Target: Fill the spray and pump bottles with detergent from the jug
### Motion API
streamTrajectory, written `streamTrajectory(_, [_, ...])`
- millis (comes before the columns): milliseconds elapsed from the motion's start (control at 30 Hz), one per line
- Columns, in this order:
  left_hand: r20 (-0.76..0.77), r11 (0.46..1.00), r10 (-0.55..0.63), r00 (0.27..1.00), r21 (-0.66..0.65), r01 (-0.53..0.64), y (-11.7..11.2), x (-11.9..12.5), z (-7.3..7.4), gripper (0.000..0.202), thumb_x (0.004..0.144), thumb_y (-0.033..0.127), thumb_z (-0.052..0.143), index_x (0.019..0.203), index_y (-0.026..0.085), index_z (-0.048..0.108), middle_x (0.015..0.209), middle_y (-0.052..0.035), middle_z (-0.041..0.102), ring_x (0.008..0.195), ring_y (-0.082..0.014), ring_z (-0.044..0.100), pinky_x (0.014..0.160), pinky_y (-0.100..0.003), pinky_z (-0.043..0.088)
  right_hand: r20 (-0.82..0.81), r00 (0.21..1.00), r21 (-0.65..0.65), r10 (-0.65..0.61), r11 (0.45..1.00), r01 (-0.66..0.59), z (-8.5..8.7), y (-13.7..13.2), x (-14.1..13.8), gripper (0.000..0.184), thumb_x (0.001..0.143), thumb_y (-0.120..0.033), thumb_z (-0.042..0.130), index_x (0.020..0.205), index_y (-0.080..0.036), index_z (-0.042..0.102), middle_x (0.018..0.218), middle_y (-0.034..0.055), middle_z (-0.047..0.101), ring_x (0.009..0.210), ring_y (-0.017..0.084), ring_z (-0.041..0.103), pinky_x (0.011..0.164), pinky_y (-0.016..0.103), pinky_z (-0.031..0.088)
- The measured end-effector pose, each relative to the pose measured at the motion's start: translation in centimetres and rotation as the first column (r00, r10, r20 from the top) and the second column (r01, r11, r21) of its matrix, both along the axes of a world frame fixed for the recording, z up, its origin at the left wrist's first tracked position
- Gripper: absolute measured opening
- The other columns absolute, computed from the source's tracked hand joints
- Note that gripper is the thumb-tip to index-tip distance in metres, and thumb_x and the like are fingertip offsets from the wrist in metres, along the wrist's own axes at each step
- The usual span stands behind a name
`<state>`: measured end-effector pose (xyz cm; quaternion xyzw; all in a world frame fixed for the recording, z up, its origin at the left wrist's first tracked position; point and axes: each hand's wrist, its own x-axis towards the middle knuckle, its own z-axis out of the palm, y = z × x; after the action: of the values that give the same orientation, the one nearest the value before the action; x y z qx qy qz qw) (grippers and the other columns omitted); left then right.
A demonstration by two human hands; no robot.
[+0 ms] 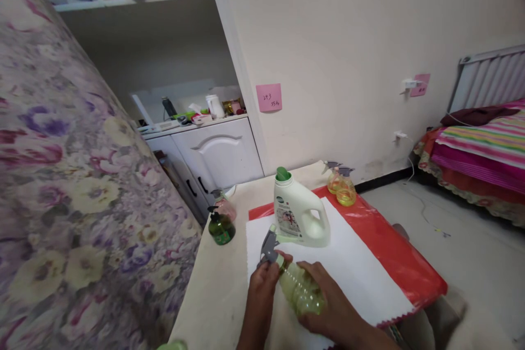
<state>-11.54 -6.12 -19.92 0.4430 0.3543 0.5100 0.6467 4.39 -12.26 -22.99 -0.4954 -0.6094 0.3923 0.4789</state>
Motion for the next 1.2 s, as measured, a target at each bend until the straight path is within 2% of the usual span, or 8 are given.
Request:
streamTrajectory(167, [0.038, 0.994, -0.112, 0.993, -0.009, 0.113, -0.4, -0.8, 0.9, 0.034, 0.075, 0.040, 0.073, 0.095, 0.013, 0.073, 0.098, -0.0136, 0.075, 0.105, -0.0295, 0.065, 0.102, -0.044, 0.042, -0.526, 0.834, -0.105, 0.170, 0.959, -0.262, 1.0, 0.0, 0.9, 0.067, 0.056, -0.023, 0.075, 0.120, -0.025, 0.056, 0.107, 0.0017, 0.066, 0.101, 0.025, 0.059, 0.088, 0.036, 0.043])
streamTrajectory(267, [0.108, 0.992, -0.121, 0.987, -0.019, 0.124, -0.5, -0.7, 1.1, 0.033, 0.074, 0.039, 0.075, 0.096, 0.015, 0.073, 0.097, -0.0124, 0.075, 0.107, -0.0301, 0.065, 0.105, -0.046, 0.040, -0.781, 0.609, -0.129, 0.138, 0.919, -0.373, 0.9, -0.5, 0.3, 0.044, 0.062, -0.026, 0.072, 0.104, -0.023, 0.061, 0.087, -0.0004, 0.068, 0.082, 0.020, 0.064, 0.073, 0.031, 0.044])
streamTrajectory(433, [0.200, 0.988, -0.140, 0.970, -0.031, 0.149, -0.8, -0.5, 1.1, 0.031, 0.076, 0.037, 0.074, 0.099, 0.016, 0.071, 0.100, -0.0127, 0.075, 0.108, -0.0299, 0.066, 0.108, -0.048, 0.038, -0.952, 0.297, -0.206, -0.077, 0.877, -0.434, -0.7, -0.8, -1.3, 0.028, 0.074, -0.041, 0.069, 0.093, -0.020, 0.068, 0.088, 0.0032, 0.074, 0.079, 0.020, 0.068, 0.076, 0.032, 0.050])
streamTrajectory(567, [0.212, 0.984, -0.170, 0.962, -0.019, 0.178, -0.9, -0.7, 1.0, 0.028, 0.080, 0.037, 0.070, 0.102, 0.018, 0.070, 0.104, -0.0121, 0.074, 0.110, -0.0286, 0.064, 0.107, -0.046, 0.038, -0.934, 0.279, -0.351, -0.223, 0.719, -0.600, -2.3, -0.1, -1.5, 0.054, 0.079, -0.066, 0.054, 0.097, -0.016, 0.068, 0.079, 0.0071, 0.076, 0.062, 0.022, 0.070, 0.049, 0.029, 0.051])
streamTrajectory(700, [0.231, 0.977, -0.209, 0.950, 0.009, 0.212, -1.2, -0.6, 1.0, 0.027, 0.083, 0.035, 0.067, 0.104, 0.019, 0.069, 0.106, -0.0111, 0.073, 0.113, -0.0274, 0.063, 0.109, -0.044, 0.035, -0.924, 0.251, -0.378, -0.289, 0.590, -0.714, -2.5, 0.5, -1.4, 0.059, 0.080, -0.071, 0.048, 0.090, -0.016, 0.068, 0.071, 0.0059, 0.075, 0.057, 0.024, 0.070, 0.038, 0.027, 0.049])
streamTrajectory(933, [0.279, 0.989, -0.149, 0.949, 0.017, 0.150, -1.4, 0.5, 0.6, 0.031, 0.079, 0.040, 0.069, 0.100, 0.018, 0.072, 0.096, -0.0100, 0.074, 0.107, -0.0293, 0.064, 0.109, -0.048, 0.035, -0.915, 0.166, -0.391, -0.368, 0.701, -0.597, -1.8, 0.4, -2.7, 0.046, 0.085, -0.057, 0.052, 0.092, -0.015, 0.070, 0.065, 0.0069, 0.074, 0.056, 0.019, 0.067, 0.050, 0.027, 0.052])
streamTrajectory(1067, [0.205, 0.998, -0.065, 0.977, 0.003, 0.066, -1.1, 1.0, 0.2, 0.031, 0.075, 0.043, 0.072, 0.094, 0.018, 0.072, 0.091, -0.0091, 0.074, 0.097, -0.0275, 0.067, 0.101, -0.046, 0.042, -0.901, 0.166, -0.420, -0.402, 0.705, -0.571, -2.1, 0.6, -3.1, 0.043, 0.086, -0.056, 0.052, 0.084, -0.016, 0.070, 0.064, 0.0056, 0.074, 0.058, 0.019, 0.067, 0.055, 0.028, 0.054])
streamTrajectory(1200, [0.148, 0.995, -0.077, 0.986, -0.048, 0.085, -1.4, 1.0, 0.7, 0.033, 0.072, 0.041, 0.076, 0.093, 0.017, 0.071, 0.088, -0.0091, 0.074, 0.094, -0.0284, 0.069, 0.095, -0.044, 0.047, -0.908, 0.255, -0.418, -0.333, 0.669, -0.615, -2.5, 1.0, -2.6, 0.045, 0.083, -0.059, 0.053, 0.080, -0.017, 0.069, 0.066, 0.0041, 0.074, 0.056, 0.018, 0.067, 0.055, 0.029, 0.054])
